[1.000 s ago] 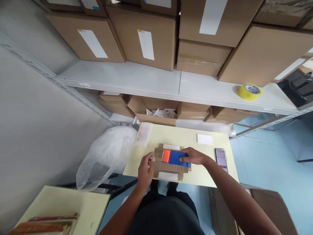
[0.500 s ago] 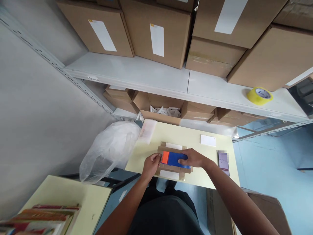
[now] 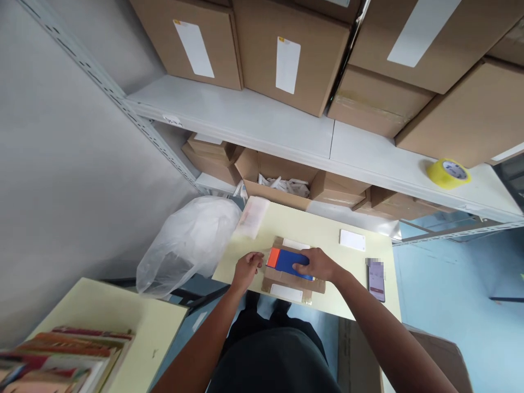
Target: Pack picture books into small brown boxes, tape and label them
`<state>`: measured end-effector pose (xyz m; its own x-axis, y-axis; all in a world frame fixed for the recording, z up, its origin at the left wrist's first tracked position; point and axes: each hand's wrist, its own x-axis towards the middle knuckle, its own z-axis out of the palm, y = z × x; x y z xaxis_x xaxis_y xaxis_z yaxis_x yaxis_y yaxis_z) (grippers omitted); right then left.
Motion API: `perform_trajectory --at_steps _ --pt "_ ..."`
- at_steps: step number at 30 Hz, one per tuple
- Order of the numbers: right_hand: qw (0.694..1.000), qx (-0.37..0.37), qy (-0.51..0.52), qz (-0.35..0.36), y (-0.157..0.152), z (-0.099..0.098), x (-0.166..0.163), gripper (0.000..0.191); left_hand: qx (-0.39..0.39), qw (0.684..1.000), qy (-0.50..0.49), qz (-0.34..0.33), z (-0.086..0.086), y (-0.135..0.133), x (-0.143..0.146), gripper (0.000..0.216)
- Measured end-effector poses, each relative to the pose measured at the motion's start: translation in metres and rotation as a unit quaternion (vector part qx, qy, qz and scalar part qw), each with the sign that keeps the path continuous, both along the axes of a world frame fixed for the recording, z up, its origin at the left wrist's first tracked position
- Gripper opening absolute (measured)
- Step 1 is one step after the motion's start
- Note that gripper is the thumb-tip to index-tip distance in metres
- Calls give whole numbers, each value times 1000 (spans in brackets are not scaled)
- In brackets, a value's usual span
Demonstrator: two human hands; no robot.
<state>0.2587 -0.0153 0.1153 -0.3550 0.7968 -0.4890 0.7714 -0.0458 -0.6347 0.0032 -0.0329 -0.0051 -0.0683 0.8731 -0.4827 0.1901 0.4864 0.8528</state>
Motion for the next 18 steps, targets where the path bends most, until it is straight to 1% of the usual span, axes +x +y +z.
perform_trajectory --at_steps 3,7,9,13,14,16,18 --pt "1000 4 -15 6 0 1 -2 26 10 1000 12 3 -6 -1 5 28" --pt "1000 2 -24 3 -1 -1 -4 27 42 999 8 27 -15 -7 12 35" --pt "1000 1 -28 -1 -2 -1 -5 28 59 998 4 36 -19 -10 17 35" --pt "1000 4 -29 -5 -3 -1 -6 27 90 994 13 52 -33 -13 24 34" --pt "1000 5 -27 -5 -3 -1 -7 26 85 995 11 53 -38 -14 24 33" --pt "1000 5 -25 -2 -3 -2 -7 26 51 997 13 54 -46 -17 21 33" --pt "1000 7 -29 -1 -3 -4 -8 26 18 998 29 62 -52 -22 14 41"
